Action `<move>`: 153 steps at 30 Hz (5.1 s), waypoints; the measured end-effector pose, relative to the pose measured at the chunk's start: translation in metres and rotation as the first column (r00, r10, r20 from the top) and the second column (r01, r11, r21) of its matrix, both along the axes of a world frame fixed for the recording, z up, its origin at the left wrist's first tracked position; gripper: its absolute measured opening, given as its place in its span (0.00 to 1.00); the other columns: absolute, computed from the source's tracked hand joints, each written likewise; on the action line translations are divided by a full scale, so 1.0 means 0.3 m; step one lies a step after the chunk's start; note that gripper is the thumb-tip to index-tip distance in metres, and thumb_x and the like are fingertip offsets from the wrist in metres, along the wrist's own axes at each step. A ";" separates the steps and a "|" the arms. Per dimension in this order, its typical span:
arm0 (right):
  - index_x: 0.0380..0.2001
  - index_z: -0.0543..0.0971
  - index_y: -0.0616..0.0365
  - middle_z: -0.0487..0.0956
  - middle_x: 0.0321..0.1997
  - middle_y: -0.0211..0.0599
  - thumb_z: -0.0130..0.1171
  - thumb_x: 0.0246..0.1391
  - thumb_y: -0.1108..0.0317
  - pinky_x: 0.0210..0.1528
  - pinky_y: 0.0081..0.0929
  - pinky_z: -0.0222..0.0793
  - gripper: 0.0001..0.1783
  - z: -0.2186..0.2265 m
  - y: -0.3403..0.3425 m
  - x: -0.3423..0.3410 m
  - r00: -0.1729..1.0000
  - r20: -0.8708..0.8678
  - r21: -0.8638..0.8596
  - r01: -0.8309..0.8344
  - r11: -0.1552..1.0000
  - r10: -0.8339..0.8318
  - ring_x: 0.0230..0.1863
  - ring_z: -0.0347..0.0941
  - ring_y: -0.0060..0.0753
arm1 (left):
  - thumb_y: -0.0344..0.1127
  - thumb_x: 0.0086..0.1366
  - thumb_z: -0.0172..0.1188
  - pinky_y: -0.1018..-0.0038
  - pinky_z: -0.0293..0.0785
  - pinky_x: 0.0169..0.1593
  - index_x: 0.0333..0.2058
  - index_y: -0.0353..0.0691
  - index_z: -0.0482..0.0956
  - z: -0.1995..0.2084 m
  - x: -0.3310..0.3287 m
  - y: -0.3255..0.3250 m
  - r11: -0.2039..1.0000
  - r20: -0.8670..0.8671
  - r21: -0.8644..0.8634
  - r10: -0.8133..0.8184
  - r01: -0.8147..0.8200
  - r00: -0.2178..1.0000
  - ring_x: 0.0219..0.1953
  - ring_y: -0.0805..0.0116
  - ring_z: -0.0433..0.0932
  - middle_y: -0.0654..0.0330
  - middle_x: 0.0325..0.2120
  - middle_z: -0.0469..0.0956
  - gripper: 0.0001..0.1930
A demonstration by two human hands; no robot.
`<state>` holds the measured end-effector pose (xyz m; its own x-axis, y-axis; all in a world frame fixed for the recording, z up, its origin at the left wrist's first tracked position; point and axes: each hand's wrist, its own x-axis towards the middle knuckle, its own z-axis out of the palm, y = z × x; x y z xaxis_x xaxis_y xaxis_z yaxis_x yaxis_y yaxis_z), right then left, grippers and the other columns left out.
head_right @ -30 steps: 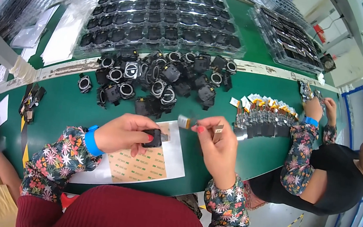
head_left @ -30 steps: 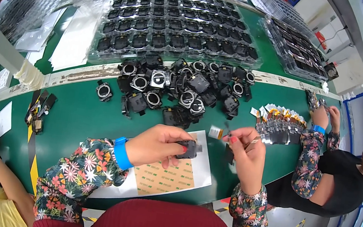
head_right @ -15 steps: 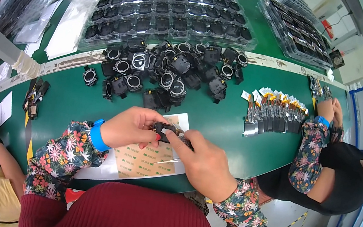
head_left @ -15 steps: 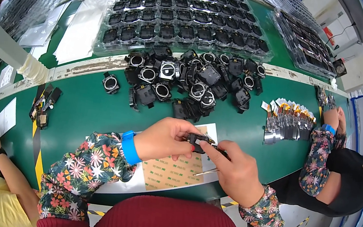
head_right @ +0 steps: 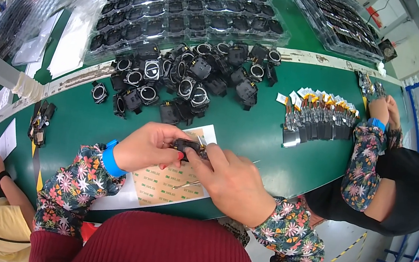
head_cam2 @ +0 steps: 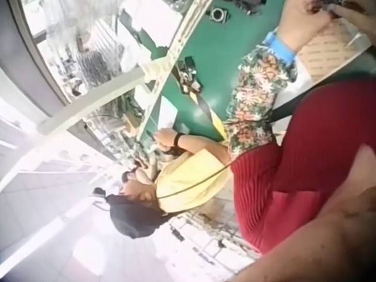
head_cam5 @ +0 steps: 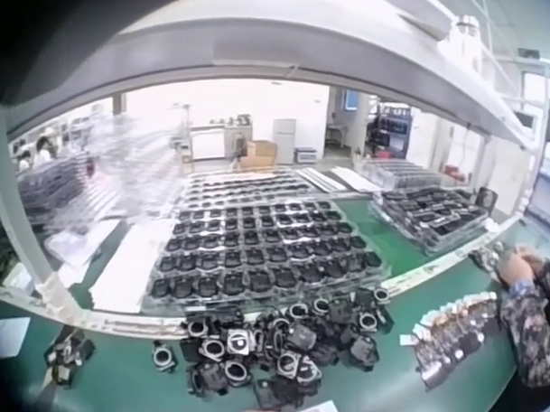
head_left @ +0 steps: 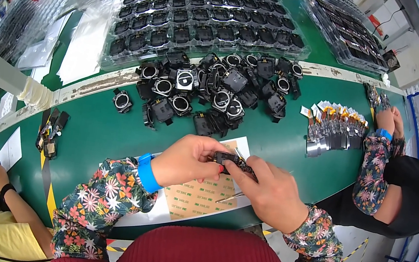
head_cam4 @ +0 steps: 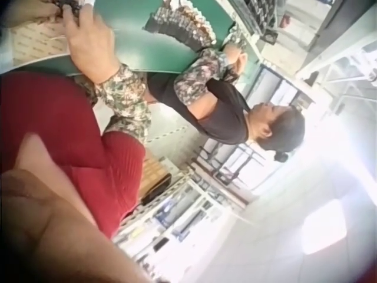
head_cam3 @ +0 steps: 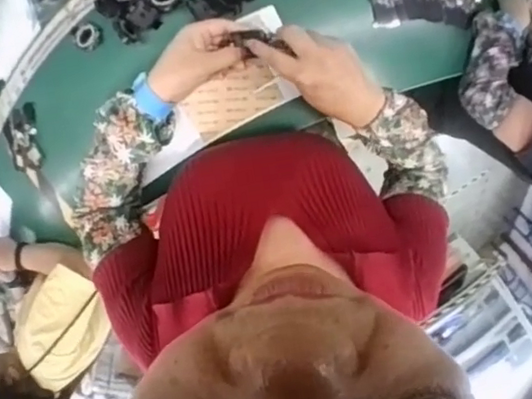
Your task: The person assembles small electronic components using a hand tool at a factory workbench.
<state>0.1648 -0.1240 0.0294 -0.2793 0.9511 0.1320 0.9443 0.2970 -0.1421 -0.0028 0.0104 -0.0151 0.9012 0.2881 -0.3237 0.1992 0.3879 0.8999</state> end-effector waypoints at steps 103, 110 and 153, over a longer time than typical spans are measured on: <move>0.41 0.74 0.65 0.79 0.32 0.47 0.51 0.58 0.69 0.19 0.12 0.52 0.12 -0.078 0.001 0.108 -0.341 -0.904 -0.348 0.238 0.907 -0.257 0.16 0.56 0.14 | 0.21 0.62 0.49 0.79 0.80 0.37 0.43 0.29 0.69 -0.010 0.127 -0.067 0.980 -0.011 -0.086 0.178 -0.178 0.984 0.34 0.69 0.80 0.55 0.36 0.77 0.10; 0.40 0.74 0.67 0.80 0.33 0.45 0.53 0.56 0.72 0.20 0.11 0.55 0.11 -0.069 -0.009 0.082 0.017 -0.943 -0.295 0.416 0.860 -0.332 0.18 0.60 0.12 | 0.22 0.63 0.49 0.79 0.79 0.37 0.42 0.29 0.70 -0.026 0.134 -0.067 0.983 -0.012 -0.057 0.175 -0.175 0.985 0.33 0.70 0.80 0.54 0.35 0.77 0.09; 0.25 0.73 0.58 0.68 0.27 0.37 0.63 0.35 0.71 0.31 0.34 0.62 0.11 -0.076 0.085 0.050 0.824 -0.519 0.181 0.364 0.914 -0.226 0.30 0.67 0.41 | 0.20 0.61 0.51 0.78 0.77 0.36 0.40 0.27 0.70 -0.028 0.128 -0.103 0.939 0.122 -0.063 0.342 -0.337 0.932 0.32 0.72 0.77 0.56 0.32 0.76 0.08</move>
